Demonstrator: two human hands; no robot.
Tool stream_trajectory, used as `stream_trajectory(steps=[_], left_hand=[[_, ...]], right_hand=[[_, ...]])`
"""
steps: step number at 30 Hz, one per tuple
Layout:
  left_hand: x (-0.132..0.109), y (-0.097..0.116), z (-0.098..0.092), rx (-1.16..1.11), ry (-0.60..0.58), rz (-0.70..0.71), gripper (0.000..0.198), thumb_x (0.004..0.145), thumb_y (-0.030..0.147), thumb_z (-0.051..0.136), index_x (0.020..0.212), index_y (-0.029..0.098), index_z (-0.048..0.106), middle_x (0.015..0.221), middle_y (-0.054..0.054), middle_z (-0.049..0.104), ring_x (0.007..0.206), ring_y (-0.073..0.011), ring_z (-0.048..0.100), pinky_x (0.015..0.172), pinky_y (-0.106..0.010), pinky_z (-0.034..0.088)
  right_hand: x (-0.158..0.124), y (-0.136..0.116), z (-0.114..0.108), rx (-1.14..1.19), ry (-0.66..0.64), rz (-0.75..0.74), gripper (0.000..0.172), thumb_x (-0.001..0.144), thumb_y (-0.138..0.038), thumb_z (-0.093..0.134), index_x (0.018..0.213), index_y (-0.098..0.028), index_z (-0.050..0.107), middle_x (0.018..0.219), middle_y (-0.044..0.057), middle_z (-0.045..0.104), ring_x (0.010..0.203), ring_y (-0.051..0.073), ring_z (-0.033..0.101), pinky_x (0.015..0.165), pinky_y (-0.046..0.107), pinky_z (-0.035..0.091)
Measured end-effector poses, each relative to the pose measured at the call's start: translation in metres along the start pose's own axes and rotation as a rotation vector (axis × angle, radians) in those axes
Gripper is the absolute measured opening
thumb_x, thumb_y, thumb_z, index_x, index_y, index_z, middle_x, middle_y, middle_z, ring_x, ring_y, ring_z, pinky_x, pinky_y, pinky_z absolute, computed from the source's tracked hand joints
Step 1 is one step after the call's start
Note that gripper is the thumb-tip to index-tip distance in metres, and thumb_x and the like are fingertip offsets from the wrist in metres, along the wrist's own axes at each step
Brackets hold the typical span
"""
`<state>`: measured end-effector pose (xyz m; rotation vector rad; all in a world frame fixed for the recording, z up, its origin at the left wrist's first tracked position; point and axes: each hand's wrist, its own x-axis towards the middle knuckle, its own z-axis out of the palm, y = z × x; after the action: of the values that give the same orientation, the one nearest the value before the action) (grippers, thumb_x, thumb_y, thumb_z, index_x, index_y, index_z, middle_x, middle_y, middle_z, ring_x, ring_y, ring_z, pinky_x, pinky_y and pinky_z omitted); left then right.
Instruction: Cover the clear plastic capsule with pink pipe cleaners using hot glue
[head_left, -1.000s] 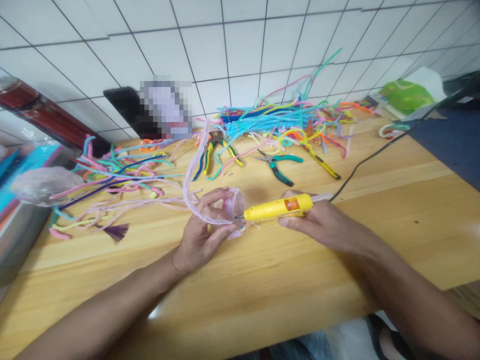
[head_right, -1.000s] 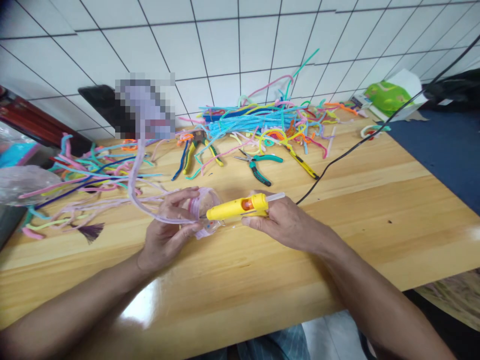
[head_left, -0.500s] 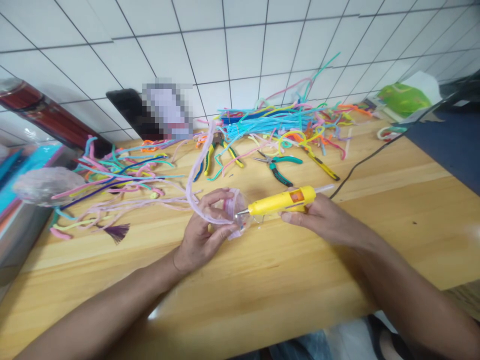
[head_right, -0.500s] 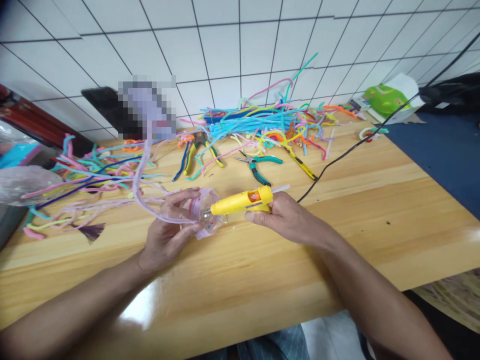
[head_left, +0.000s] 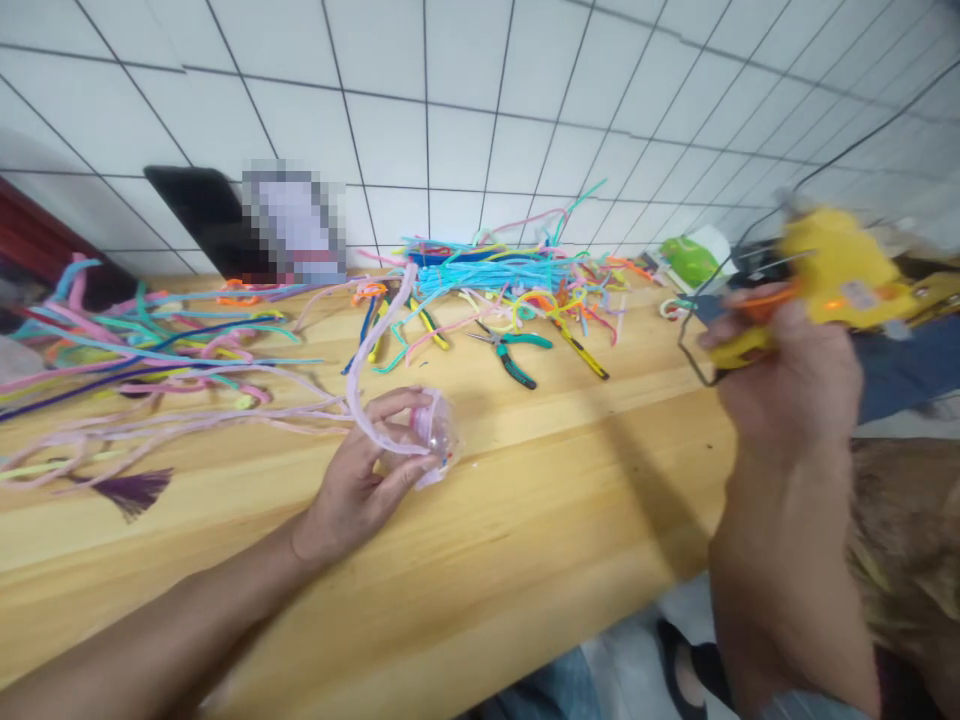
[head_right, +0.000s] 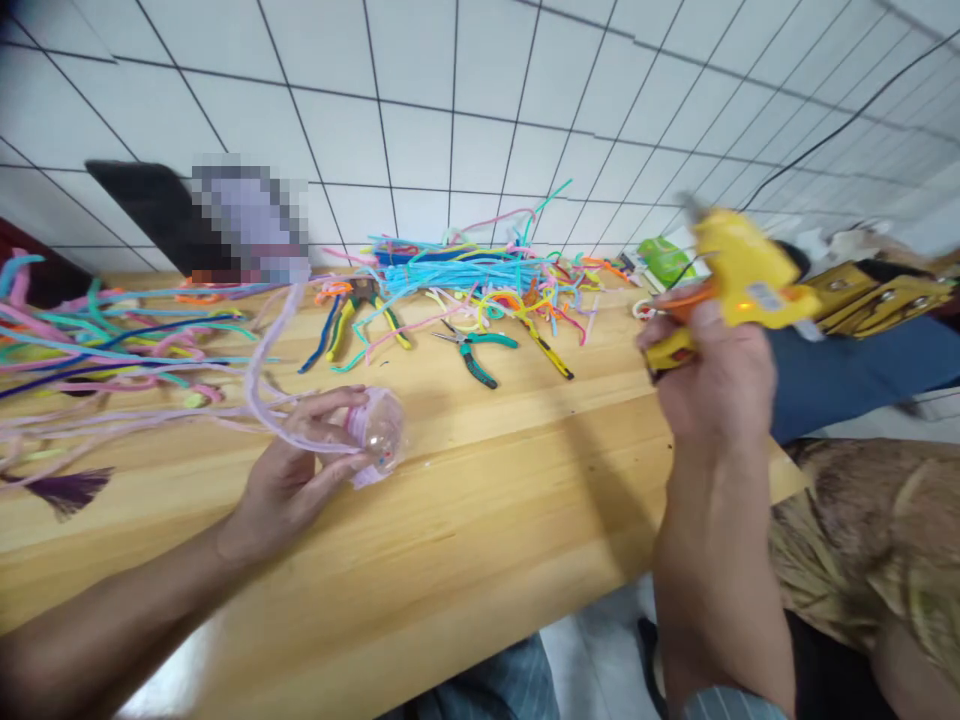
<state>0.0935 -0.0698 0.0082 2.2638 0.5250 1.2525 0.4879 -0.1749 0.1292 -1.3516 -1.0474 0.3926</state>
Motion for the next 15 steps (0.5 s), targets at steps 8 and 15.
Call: stream_trajectory(steps=[8, 15], left_hand=[[-0.001, -0.005, 0.003, 0.019, 0.035, 0.027, 0.006, 0.105, 0.03, 0.071, 0.109, 0.025, 0.069, 0.137, -0.008, 0.072, 0.13, -0.0261, 0.07, 0.11, -0.043, 0.058], [-0.004, -0.01, 0.004, 0.021, 0.02, 0.039, 0.007, 0.104, 0.029, 0.072, 0.109, 0.026, 0.069, 0.136, -0.009, 0.072, 0.13, -0.026, 0.07, 0.105, -0.041, 0.06]], right_hand=[[0.017, 0.084, -0.063, -0.82, 0.308, 0.436, 0.027, 0.096, -0.04, 0.065, 0.102, -0.016, 0.072, 0.081, 0.011, 0.073, 0.076, 0.027, 0.069, 0.07, 0.039, 0.054], [0.022, 0.119, -0.065, -1.05, 0.183, 0.5, 0.036, 0.098, -0.041, 0.061, 0.112, -0.013, 0.077, 0.102, 0.022, 0.081, 0.106, 0.036, 0.075, 0.086, 0.04, 0.053]])
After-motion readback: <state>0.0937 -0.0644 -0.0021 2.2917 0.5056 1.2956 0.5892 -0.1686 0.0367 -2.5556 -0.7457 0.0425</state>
